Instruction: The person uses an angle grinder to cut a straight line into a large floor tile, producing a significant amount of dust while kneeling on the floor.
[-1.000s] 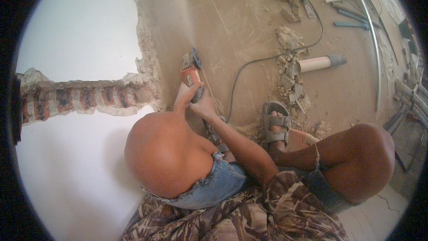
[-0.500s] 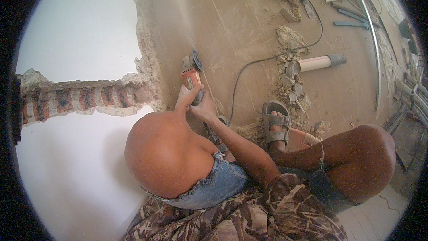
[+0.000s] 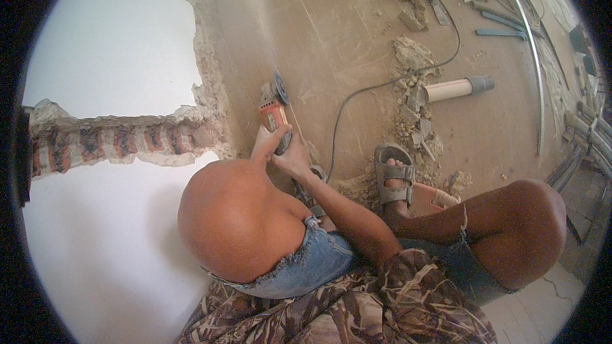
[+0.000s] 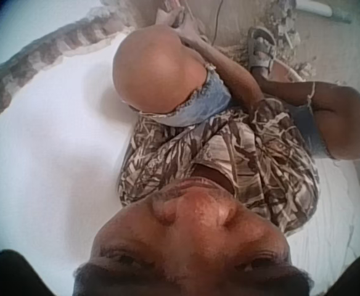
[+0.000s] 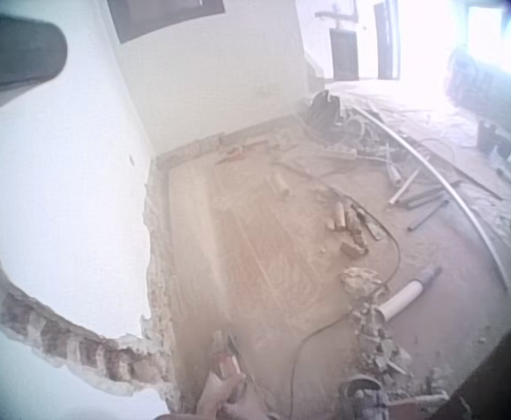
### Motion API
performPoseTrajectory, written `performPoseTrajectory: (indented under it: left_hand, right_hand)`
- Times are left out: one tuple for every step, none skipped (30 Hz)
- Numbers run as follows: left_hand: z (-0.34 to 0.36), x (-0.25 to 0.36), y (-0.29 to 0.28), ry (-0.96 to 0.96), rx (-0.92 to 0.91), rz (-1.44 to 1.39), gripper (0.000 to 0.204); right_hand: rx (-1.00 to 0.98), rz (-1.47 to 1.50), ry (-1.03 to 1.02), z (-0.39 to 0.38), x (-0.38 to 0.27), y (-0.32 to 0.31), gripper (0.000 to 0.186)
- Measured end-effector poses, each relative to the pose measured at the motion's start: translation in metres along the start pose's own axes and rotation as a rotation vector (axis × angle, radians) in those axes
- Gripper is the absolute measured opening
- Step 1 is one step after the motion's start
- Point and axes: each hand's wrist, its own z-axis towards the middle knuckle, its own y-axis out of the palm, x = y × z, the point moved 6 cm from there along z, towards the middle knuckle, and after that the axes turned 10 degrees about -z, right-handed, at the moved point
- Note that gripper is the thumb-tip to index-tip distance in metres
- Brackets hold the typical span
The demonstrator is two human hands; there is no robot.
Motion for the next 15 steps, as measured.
performPoseTrajectory:
  left_hand:
    - [0.000,0.000,-0.001,0.002,0.001,-0.001,0.036]
    - [-0.001,0.000,-0.001,0.005,0.001,-0.001,0.036]
    - [-0.002,0.001,-0.001,0.007,0.000,-0.002,0.036]
    - [-0.003,0.002,0.000,0.011,-0.001,-0.004,0.036]
    - [-0.003,0.003,0.000,0.015,0.000,-0.006,0.036]
    - [-0.005,0.003,-0.002,0.018,0.001,-0.006,0.036]
    - [-0.005,0.004,-0.002,0.027,0.002,-0.007,0.037]
    - [-0.005,0.005,-0.003,0.035,0.003,-0.008,0.037]
    - [-0.006,0.009,-0.003,0.045,0.000,-0.008,0.037]
    - [-0.006,0.013,-0.003,0.053,0.000,-0.012,0.037]
    - [-0.006,0.017,-0.005,0.051,0.005,-0.013,0.037]
    - [-0.007,0.023,-0.008,0.046,0.013,-0.011,0.038]
    - [-0.009,0.035,-0.005,0.002,0.035,0.009,0.040]
    - [-0.012,0.045,-0.001,-0.042,0.055,0.029,0.042]
    - [-0.013,0.057,-0.001,-0.079,0.081,0.050,0.044]
  right_hand:
    - [0.006,-0.003,-0.012,0.000,0.000,0.000,0.099]
    - [0.013,-0.011,-0.014,-0.001,0.001,0.001,0.098]
    - [0.023,-0.017,-0.015,-0.001,0.002,0.002,0.098]
    - [0.032,-0.024,-0.016,-0.001,0.004,0.003,0.098]
    - [0.032,-0.028,-0.012,-0.001,0.005,0.005,0.097]
    - [0.028,-0.031,-0.006,-0.003,0.006,0.006,0.097]
    - [0.025,-0.034,-0.001,-0.003,0.006,0.007,0.097]
    - [0.022,-0.042,-0.003,-0.003,0.006,0.007,0.096]
    - [0.020,-0.050,-0.004,-0.004,0.002,0.005,0.094]
    - [0.018,-0.057,-0.006,-0.004,-0.002,0.003,0.093]
    - [0.008,-0.044,0.003,-0.004,-0.005,0.002,0.092]
    - [-0.003,-0.027,0.007,-0.004,-0.016,-0.002,0.090]
    - [-0.010,-0.014,0.019,-0.005,-0.023,-0.009,0.088]
    - [-0.002,-0.009,0.003,-0.006,-0.030,-0.017,0.084]
    - [0.006,-0.003,-0.023,-0.008,-0.042,-0.025,0.079]
